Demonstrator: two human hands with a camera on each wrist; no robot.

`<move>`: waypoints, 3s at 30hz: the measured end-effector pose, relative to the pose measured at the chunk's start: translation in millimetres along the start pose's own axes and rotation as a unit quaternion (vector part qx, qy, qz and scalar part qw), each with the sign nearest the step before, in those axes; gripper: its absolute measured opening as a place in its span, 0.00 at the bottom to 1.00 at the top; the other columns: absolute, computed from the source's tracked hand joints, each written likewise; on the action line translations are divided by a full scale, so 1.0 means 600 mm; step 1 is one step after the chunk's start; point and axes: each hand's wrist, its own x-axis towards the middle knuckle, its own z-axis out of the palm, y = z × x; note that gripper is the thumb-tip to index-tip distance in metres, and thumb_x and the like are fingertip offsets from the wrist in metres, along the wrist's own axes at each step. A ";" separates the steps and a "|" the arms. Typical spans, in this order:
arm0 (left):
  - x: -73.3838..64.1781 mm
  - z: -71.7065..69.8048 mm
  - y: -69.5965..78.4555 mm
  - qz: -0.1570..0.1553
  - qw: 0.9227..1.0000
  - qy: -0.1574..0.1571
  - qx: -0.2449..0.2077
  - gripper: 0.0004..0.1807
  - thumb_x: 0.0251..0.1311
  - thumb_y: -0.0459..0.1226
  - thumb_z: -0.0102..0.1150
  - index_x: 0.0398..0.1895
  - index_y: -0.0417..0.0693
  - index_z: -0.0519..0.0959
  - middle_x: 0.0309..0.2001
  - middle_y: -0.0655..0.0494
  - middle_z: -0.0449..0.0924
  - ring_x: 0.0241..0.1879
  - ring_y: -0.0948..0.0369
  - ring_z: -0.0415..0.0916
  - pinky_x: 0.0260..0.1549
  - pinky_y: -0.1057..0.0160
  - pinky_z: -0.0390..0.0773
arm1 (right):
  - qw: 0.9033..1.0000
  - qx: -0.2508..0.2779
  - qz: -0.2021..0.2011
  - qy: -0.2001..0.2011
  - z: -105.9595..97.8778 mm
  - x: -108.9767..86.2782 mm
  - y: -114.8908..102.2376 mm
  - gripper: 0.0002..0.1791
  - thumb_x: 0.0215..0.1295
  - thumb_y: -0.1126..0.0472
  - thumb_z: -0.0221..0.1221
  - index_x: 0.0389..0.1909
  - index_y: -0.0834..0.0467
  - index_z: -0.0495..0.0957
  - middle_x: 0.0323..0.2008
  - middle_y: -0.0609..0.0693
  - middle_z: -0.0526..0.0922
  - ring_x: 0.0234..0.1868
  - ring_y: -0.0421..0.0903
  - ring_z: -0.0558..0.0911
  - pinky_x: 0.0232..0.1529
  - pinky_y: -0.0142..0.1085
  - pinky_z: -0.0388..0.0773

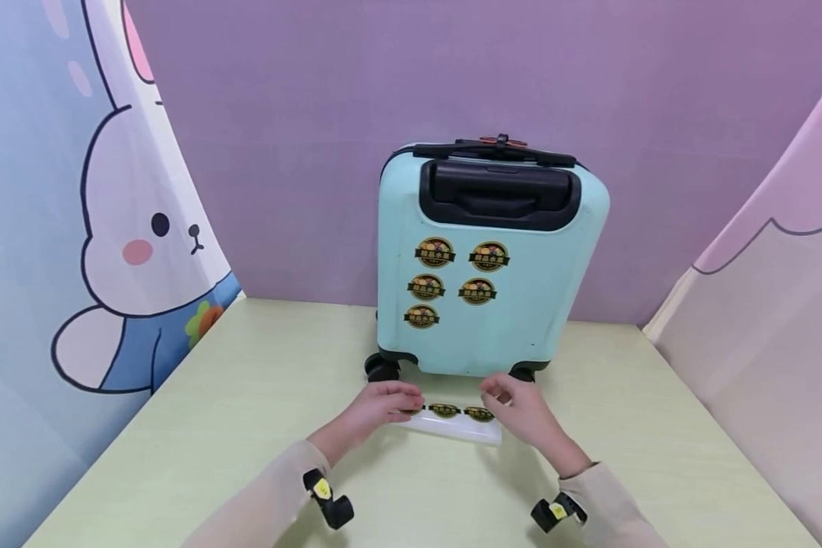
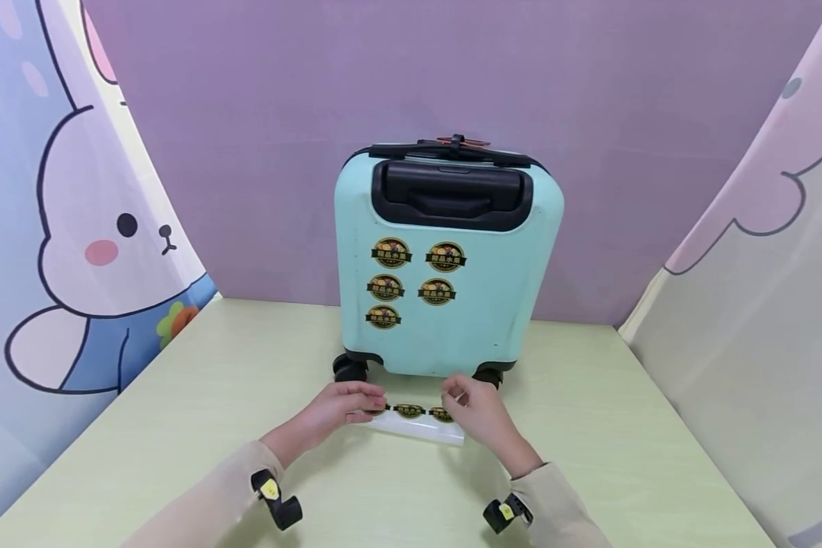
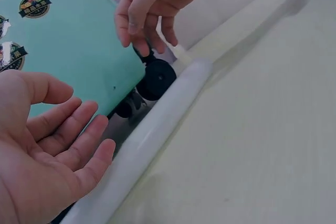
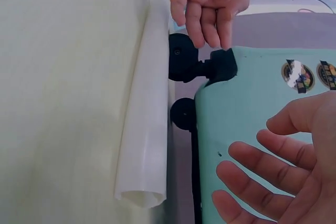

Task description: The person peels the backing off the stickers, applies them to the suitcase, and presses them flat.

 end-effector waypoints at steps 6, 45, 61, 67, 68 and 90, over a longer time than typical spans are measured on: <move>-0.026 0.016 -0.018 -0.044 0.997 0.010 -0.061 0.22 0.69 0.32 0.51 0.60 0.23 0.70 0.54 0.35 0.80 0.53 0.48 0.80 0.54 0.52 0.80 | 1.000 -0.009 0.002 -0.012 0.008 0.002 0.000 0.06 0.66 0.68 0.60 0.42 0.60 0.83 0.31 0.45 0.82 0.32 0.42 0.80 0.32 0.34 0.79; -0.055 0.089 -0.030 -0.080 0.951 0.111 -0.277 0.28 0.75 0.33 0.40 0.69 0.20 0.52 0.67 0.21 0.56 0.70 0.34 0.55 0.68 0.45 0.63 | 0.973 -0.112 -0.144 -0.144 0.079 0.015 0.008 0.18 0.54 0.71 0.66 0.49 0.63 0.82 0.44 0.54 0.84 0.38 0.45 0.79 0.38 0.36 0.78; -0.036 0.072 -0.037 -0.015 0.961 0.185 -0.205 0.09 0.72 0.34 0.53 0.43 0.34 0.74 0.41 0.48 0.84 0.42 0.57 0.84 0.48 0.58 0.84 | 0.975 -0.093 -0.157 -0.128 0.071 0.004 -0.018 0.18 0.56 0.72 0.67 0.49 0.63 0.81 0.44 0.53 0.85 0.42 0.48 0.83 0.41 0.38 0.82; -0.032 0.070 -0.033 0.012 0.960 0.206 -0.187 0.07 0.69 0.32 0.56 0.31 0.42 0.76 0.35 0.50 0.86 0.35 0.60 0.85 0.37 0.63 0.86 | 0.977 -0.100 -0.146 -0.115 0.063 0.001 -0.029 0.16 0.59 0.68 0.66 0.50 0.62 0.81 0.46 0.54 0.84 0.42 0.48 0.82 0.41 0.39 0.81; -0.032 0.071 -0.031 0.019 0.961 0.206 -0.183 0.06 0.69 0.31 0.56 0.32 0.42 0.77 0.35 0.49 0.86 0.35 0.60 0.85 0.37 0.63 0.86 | 0.978 -0.100 -0.145 -0.108 0.061 0.001 -0.031 0.16 0.60 0.67 0.65 0.50 0.63 0.81 0.46 0.54 0.84 0.43 0.49 0.82 0.42 0.40 0.81; -0.045 0.102 0.038 0.149 0.966 0.188 -0.100 0.10 0.66 0.26 0.59 0.42 0.21 0.75 0.36 0.40 0.85 0.34 0.63 0.85 0.40 0.58 0.86 | 0.905 -0.146 -0.358 0.177 0.047 0.022 -0.056 0.18 0.75 0.53 0.55 0.36 0.62 0.84 0.34 0.52 0.86 0.34 0.49 0.82 0.32 0.39 0.81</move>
